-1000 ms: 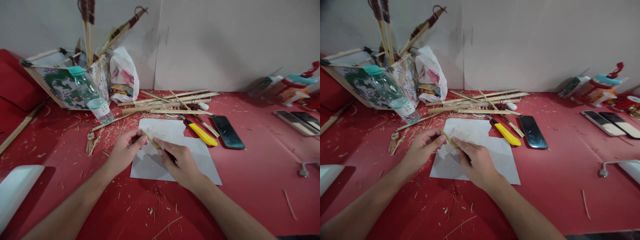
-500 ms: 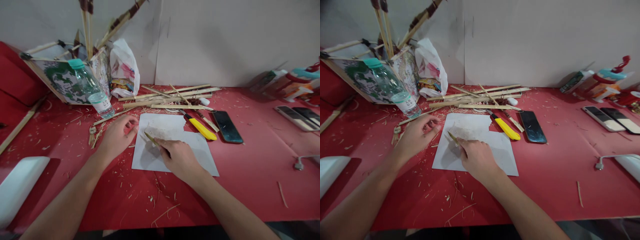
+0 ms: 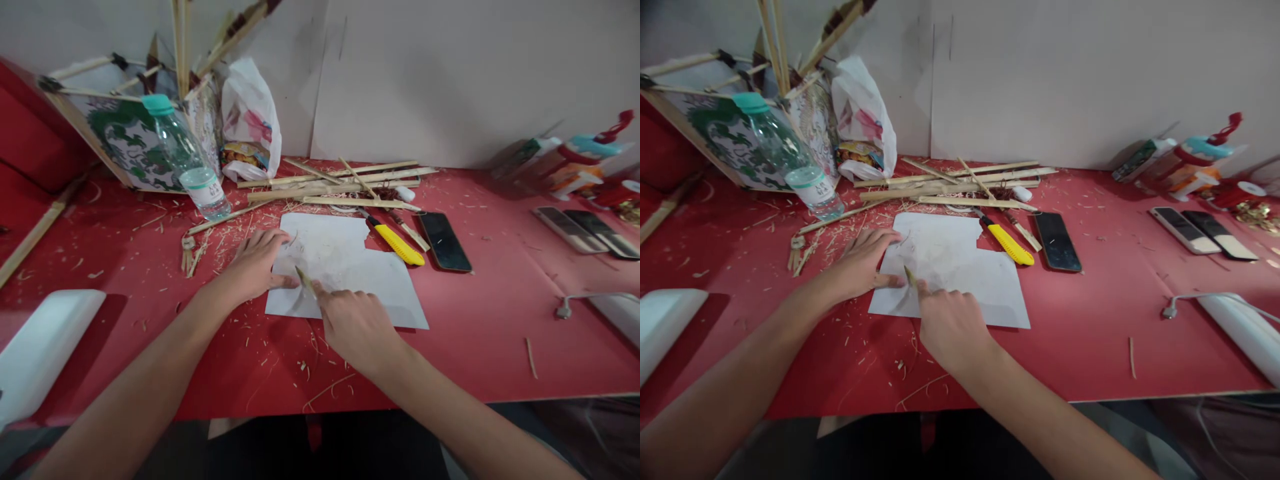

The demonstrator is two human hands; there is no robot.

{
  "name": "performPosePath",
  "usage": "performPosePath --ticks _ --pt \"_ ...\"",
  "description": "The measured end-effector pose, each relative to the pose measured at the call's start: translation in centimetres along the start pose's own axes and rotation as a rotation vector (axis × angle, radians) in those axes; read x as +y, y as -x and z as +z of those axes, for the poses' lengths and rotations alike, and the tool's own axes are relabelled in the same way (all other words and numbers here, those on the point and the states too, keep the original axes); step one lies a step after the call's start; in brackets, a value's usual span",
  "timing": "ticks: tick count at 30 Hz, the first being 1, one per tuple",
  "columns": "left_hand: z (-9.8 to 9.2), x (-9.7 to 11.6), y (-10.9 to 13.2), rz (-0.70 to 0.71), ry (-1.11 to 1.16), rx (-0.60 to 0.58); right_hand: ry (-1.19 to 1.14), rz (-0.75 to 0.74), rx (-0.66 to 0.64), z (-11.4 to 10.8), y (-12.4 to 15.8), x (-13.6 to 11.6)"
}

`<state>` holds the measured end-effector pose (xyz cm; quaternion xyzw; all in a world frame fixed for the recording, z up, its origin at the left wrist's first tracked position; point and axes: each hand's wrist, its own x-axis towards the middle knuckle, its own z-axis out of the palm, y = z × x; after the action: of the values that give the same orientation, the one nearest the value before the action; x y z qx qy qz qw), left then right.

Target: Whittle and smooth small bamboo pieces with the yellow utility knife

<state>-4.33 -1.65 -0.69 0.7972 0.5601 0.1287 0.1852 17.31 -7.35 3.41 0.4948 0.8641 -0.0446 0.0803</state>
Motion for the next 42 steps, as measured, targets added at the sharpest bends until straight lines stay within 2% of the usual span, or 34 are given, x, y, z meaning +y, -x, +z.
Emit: performPosePath --ticks 6,10,15,19,24,29,33,38,42 --pt "-0.1 0.3 0.1 -0.024 0.011 -0.028 -0.005 0.028 0.001 -0.3 -1.3 -0.8" --pt "-0.2 0.3 0.1 -0.035 0.015 -0.035 0.027 -0.001 -0.044 -0.1 -0.8 -0.8" --pt "-0.3 0.4 0.1 -0.036 0.005 -0.047 0.041 0.007 0.026 -0.2 -1.0 -0.9" --pt "-0.2 0.3 0.1 -0.035 0.000 -0.044 0.052 -0.047 -0.031 0.0 -0.8 -0.7" --pt "0.0 0.0 0.2 -0.013 0.008 -0.023 0.059 0.017 -0.023 0.1 -1.1 -0.6" --pt "-0.1 0.1 0.2 -0.026 0.038 -0.014 0.086 -0.033 -0.096 -0.2 -0.6 -0.9" --pt "-0.3 0.4 0.2 -0.021 0.030 -0.023 0.090 0.042 -0.051 -0.8 -1.0 -1.5" --pt "-0.2 0.4 0.2 -0.043 0.019 -0.025 0.081 -0.032 -0.096 -0.8 -0.7 -1.9" --pt "-0.1 0.3 0.1 -0.024 0.027 -0.013 0.079 -0.018 -0.026 -0.8 -0.8 -1.7"
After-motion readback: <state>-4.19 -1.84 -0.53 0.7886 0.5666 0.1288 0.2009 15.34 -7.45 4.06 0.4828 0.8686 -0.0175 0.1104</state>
